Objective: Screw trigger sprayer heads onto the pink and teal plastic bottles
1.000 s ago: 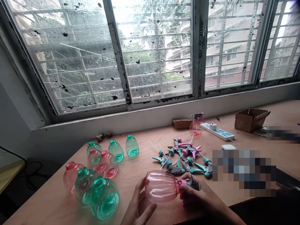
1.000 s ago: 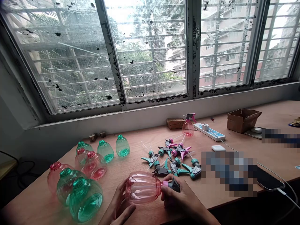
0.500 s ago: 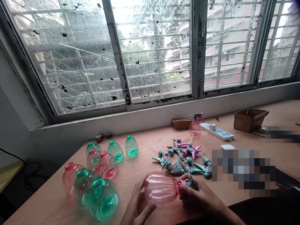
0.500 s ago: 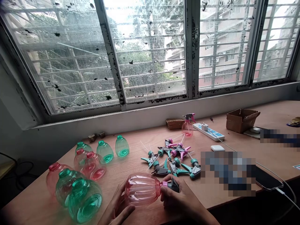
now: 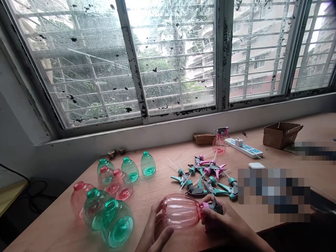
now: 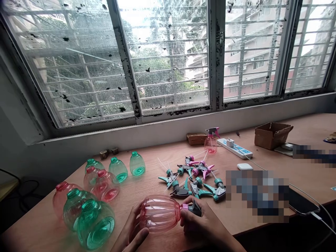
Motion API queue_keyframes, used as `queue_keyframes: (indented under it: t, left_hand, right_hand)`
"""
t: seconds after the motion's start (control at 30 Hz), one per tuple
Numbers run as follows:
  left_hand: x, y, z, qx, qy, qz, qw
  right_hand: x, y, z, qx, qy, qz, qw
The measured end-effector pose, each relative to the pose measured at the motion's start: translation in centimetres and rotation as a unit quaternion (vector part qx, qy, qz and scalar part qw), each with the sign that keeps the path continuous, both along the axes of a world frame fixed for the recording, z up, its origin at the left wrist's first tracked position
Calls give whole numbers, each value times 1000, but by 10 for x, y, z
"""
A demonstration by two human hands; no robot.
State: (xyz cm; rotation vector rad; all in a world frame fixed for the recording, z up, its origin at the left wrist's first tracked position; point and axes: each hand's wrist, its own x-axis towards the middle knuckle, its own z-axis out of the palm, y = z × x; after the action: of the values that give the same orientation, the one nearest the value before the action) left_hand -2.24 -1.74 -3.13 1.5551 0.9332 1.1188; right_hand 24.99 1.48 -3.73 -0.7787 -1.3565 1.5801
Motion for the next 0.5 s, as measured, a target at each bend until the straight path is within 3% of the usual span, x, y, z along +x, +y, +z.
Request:
queue_keyframes:
  t: [0.5]
  left_hand:
    - [1,-1,0,-6,-15,0,1000]
  right_hand:
    - [0,1,-2,0,4,-1,1000]
